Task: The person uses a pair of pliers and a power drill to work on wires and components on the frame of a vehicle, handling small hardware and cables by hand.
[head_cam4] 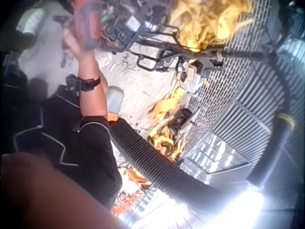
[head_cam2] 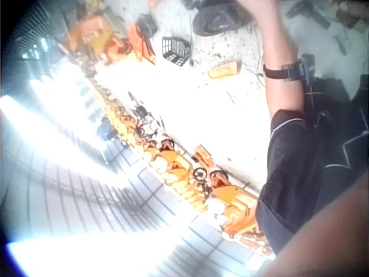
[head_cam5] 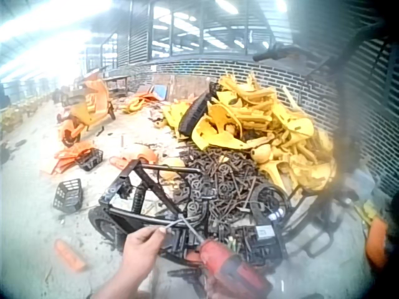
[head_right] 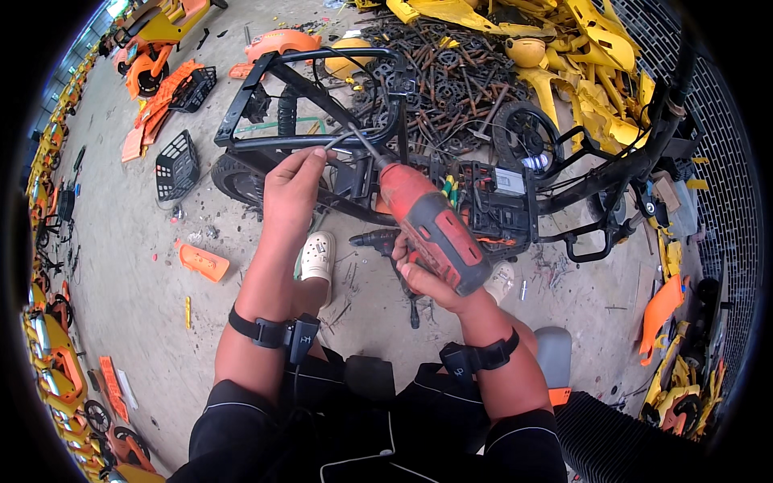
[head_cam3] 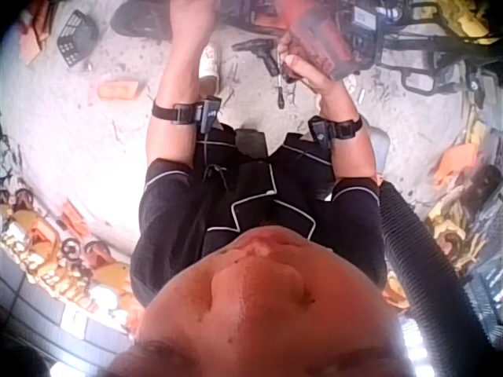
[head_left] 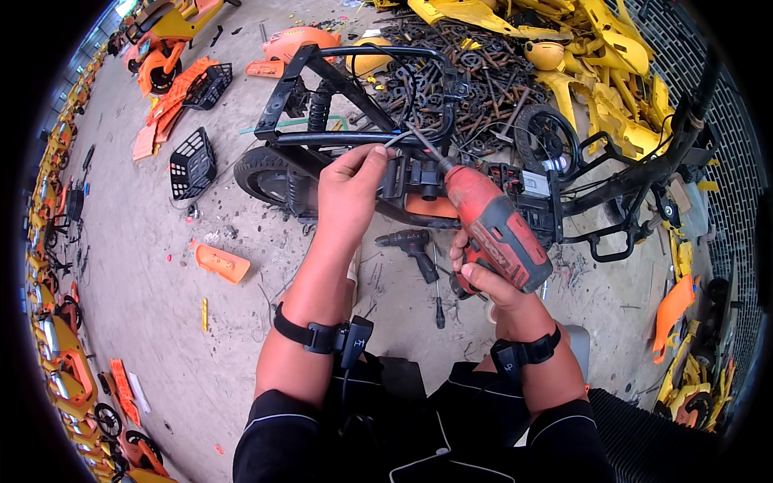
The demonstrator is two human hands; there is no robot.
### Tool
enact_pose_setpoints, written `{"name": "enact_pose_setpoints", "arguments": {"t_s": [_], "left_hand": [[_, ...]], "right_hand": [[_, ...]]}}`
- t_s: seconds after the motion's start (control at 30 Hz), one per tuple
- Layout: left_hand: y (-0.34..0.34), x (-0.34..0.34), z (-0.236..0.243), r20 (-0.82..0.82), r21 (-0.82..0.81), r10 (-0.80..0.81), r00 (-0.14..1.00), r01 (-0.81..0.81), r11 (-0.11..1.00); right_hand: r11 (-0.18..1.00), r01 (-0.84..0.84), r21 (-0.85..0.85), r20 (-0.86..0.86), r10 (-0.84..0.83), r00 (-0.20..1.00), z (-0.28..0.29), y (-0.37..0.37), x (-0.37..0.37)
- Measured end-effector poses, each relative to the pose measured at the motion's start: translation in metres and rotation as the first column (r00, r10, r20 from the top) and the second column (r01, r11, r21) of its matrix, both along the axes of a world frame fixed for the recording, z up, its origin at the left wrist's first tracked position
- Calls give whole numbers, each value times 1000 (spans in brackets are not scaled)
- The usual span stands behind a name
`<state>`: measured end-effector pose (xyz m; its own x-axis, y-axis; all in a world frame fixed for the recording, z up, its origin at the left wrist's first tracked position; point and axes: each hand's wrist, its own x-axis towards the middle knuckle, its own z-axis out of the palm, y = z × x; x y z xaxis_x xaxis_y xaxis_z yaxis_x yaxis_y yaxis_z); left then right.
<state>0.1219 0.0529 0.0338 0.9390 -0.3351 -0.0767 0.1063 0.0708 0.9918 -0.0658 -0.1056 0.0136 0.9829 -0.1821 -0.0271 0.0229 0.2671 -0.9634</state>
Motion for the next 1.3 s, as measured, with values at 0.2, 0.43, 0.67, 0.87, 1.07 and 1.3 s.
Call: {"name": "enact_pose_setpoints", "arguments": {"t_s": [0.2, 0.43, 0.67, 0.87, 1.07, 1.3], "left_hand": [[-2, 0, -3, 39, -9, 15, 999, -15, 1000], [-5, 1, -8, 84, -43, 40, 996, -36, 998], [1, -2, -2, 23, -6, -9, 1000, 9, 1000], [-1, -4, -2, 106, 20, -13, 994, 11, 1000], [-1, -7, -8, 74, -45, 19, 997, -16, 999], [-1, -17, -3, 82, 4, -44, 996, 44, 999]], "right_hand": [[1000, -31, -4, 5, 31, 999, -7, -5, 0], [999, -6, -41, -17, 6, 1000, -5, -5, -2], [992, -54, -114, -11, 53, 999, 0, -3, -3], [911, -137, -388, 31, 162, 986, -3, -6, -1], [994, -101, 40, 65, 99, 993, 6, 3, 0], [966, 13, 259, 89, -37, 995, -4, -5, 2]]}}
